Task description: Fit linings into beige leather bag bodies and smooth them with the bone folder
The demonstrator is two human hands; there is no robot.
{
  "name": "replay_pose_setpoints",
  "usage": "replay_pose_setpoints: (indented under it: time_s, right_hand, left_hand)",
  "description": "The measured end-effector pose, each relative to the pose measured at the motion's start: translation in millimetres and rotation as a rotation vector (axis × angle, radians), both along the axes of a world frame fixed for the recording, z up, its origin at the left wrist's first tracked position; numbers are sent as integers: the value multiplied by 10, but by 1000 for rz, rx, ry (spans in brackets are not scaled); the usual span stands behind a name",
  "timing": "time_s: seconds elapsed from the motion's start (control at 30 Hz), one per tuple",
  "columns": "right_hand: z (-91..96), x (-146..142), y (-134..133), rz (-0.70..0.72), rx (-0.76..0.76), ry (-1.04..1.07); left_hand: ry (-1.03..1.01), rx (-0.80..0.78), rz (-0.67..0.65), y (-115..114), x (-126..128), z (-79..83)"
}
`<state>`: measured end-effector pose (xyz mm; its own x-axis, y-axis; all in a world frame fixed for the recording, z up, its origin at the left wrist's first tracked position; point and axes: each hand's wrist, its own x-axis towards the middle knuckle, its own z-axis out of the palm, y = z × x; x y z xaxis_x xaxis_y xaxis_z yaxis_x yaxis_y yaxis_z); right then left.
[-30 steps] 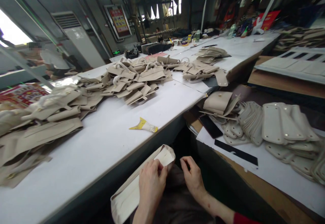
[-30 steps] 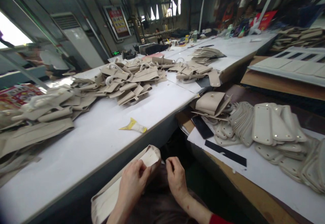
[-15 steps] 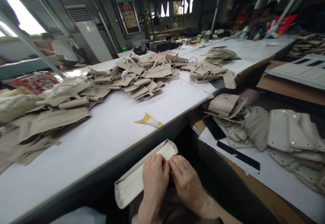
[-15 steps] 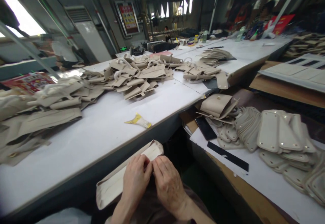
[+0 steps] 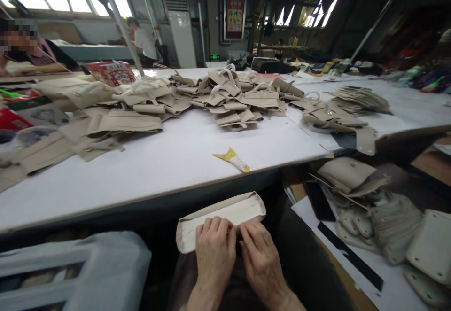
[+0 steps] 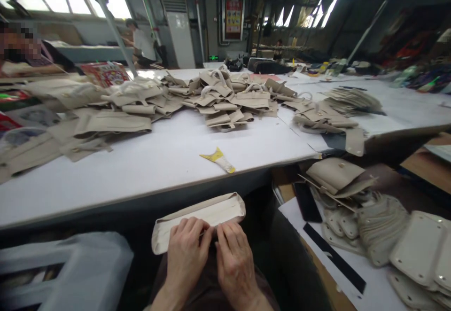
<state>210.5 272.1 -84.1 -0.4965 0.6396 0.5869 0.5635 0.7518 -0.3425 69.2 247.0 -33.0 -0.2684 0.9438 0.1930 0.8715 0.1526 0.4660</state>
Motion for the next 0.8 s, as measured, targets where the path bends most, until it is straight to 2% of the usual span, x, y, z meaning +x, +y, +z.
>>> replay_pose_setpoints:
  time_s: [0.57,0.8]
  right_hand:
    - [12,-404,-197,168,22,-6]
    - [50,-545,-280,196,16,-47]
  left_hand:
    - [-44,107,156,-394,-340,0]
    - [15,285,211,-529,-471,-216]
